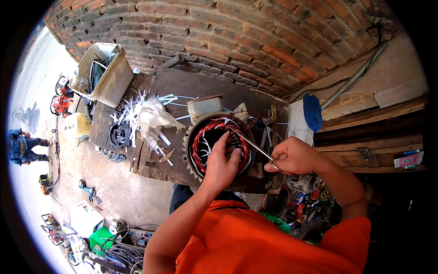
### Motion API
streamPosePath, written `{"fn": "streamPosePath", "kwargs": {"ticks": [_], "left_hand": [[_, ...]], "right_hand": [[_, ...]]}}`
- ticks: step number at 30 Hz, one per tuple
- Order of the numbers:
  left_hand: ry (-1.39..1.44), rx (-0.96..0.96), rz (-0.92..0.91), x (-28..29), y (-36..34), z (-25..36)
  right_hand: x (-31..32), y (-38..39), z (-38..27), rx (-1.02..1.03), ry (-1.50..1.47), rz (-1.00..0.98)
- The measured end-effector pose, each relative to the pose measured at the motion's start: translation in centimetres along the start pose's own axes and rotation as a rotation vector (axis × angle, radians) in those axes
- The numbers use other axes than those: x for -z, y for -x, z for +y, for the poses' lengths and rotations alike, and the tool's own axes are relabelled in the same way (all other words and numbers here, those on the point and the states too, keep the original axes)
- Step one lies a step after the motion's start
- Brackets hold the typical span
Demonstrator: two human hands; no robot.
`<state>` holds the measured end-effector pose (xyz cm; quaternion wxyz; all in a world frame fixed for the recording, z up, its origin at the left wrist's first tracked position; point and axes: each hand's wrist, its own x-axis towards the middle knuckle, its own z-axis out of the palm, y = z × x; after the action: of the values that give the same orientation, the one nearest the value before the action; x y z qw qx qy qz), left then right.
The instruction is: The person uses a metal rod to adjust and arrange red and white wires inside a circular motor stator. They repeatedly insert the rod into the stator slots to push and align the windings while holding the stator steady with their other hand.
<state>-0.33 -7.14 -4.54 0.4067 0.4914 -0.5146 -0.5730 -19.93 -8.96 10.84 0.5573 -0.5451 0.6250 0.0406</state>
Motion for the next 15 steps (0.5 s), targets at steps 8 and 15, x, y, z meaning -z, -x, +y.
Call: {"fn": "streamPosePath", "kwargs": {"ticks": [8, 15], "left_hand": [[0.010, -0.053, -0.016, 0.1, 0.0, -0.2], [0.010, -0.062, -0.031, 0.2, -0.1, -0.3]], "right_hand": [[-1.3, 0.2, -0.4, 0.064, 0.105, 0.072], [-1.5, 0.7, -1.0, 0.094, 0.317, 0.115]]}}
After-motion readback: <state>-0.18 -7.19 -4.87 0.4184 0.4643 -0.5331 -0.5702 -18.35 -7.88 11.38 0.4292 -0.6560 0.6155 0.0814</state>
